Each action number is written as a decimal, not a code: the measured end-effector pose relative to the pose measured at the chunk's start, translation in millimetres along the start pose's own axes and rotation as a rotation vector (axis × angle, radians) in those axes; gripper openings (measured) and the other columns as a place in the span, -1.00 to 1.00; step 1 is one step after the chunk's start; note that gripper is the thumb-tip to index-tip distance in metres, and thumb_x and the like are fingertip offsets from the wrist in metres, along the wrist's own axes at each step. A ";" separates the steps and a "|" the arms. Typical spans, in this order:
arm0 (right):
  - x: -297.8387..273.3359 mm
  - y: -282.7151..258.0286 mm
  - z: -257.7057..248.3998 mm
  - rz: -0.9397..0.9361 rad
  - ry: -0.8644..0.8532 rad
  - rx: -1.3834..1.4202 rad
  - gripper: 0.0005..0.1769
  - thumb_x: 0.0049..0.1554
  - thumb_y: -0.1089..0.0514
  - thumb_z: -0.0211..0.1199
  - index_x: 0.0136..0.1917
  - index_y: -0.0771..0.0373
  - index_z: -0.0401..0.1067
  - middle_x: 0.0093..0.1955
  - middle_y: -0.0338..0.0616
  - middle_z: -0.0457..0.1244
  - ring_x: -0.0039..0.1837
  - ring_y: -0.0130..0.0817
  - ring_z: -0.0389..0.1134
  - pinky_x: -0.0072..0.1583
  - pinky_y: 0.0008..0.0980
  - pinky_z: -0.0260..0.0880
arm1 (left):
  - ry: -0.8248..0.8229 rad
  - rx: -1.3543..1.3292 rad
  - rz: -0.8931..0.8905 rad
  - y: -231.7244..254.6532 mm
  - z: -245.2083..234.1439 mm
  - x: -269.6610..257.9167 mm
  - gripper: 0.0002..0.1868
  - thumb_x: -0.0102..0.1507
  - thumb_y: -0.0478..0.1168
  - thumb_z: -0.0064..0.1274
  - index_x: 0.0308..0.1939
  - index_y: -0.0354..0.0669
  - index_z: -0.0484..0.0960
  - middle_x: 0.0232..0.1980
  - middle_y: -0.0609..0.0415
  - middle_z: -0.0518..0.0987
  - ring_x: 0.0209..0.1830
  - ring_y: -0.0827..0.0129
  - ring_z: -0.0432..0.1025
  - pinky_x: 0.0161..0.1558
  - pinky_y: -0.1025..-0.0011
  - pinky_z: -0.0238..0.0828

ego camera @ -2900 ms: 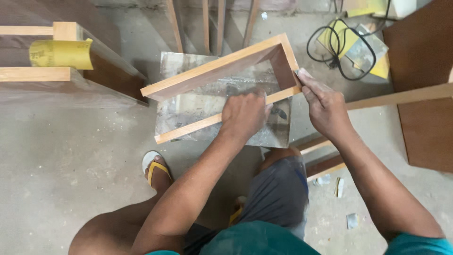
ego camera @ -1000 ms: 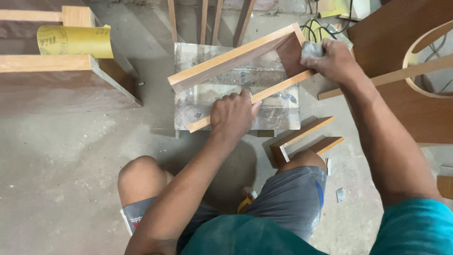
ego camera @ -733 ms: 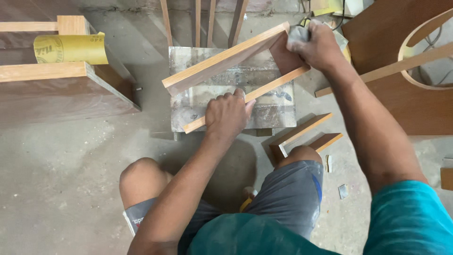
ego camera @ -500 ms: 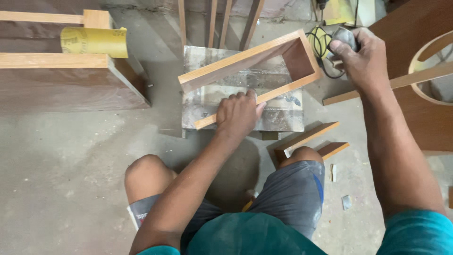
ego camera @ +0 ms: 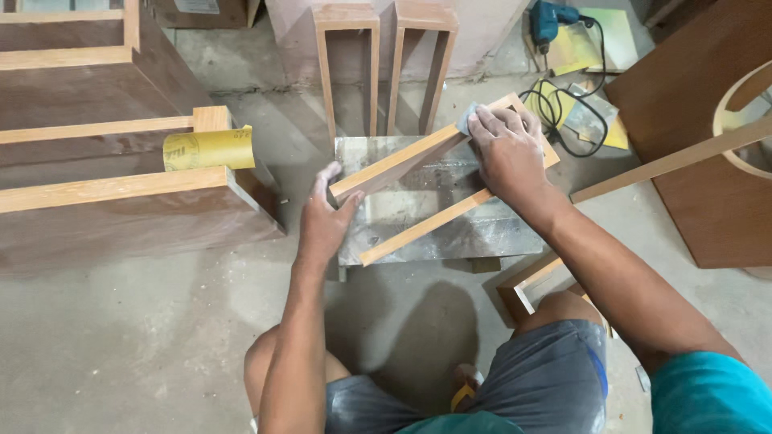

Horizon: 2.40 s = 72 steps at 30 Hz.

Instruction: The person sands a piece of wood and then the interior of a wooden frame by hand using a piece of sandpaper.

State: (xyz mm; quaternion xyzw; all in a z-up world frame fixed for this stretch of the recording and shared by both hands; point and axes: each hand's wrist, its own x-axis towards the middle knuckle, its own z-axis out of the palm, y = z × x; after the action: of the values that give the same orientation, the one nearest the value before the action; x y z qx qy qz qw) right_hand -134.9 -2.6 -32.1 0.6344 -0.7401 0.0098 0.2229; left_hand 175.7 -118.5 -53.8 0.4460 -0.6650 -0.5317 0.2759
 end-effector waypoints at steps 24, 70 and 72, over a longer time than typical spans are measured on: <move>9.4 -6.7 -24.3 0.202 0.142 0.221 -0.77 0.32 0.00 0.44 0.25 -0.12 0.65 -0.04 -0.15 0.17 0.09 -0.05 0.30 0.09 -0.10 0.40 | -0.079 0.299 0.058 -63.4 8.2 20.0 -0.25 0.28 0.32 0.09 0.09 -0.39 0.61 -0.07 -0.35 0.67 0.03 -0.17 0.58 0.08 -0.08 0.49; 0.0 -60.6 -10.3 0.028 -0.051 0.354 -0.73 0.23 0.30 0.31 0.20 0.31 0.61 0.18 0.06 0.37 0.23 0.15 0.39 0.23 -0.02 0.41 | -0.092 -0.212 0.164 -55.7 35.0 19.4 -0.56 0.22 -0.08 0.26 -0.06 -0.45 0.65 -0.13 -0.44 0.64 0.01 -0.21 0.56 -0.05 -0.05 0.50; 4.8 -119.6 -31.9 0.078 -0.147 0.386 -0.67 0.16 0.34 0.24 0.19 0.39 0.59 0.17 0.24 0.36 0.22 0.32 0.37 0.25 0.16 0.39 | -0.096 -0.232 0.149 -70.1 45.9 33.5 -0.53 0.20 -0.08 0.26 -0.07 -0.51 0.64 -0.16 -0.48 0.64 -0.01 -0.25 0.57 -0.02 -0.04 0.52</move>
State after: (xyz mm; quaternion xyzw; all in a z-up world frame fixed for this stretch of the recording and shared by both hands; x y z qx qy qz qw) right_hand -12.5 -21.0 -33.8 0.6353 -0.7626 0.1138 0.0423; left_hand 143.0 -129.6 -137.2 0.3345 -0.6427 -0.6038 0.3323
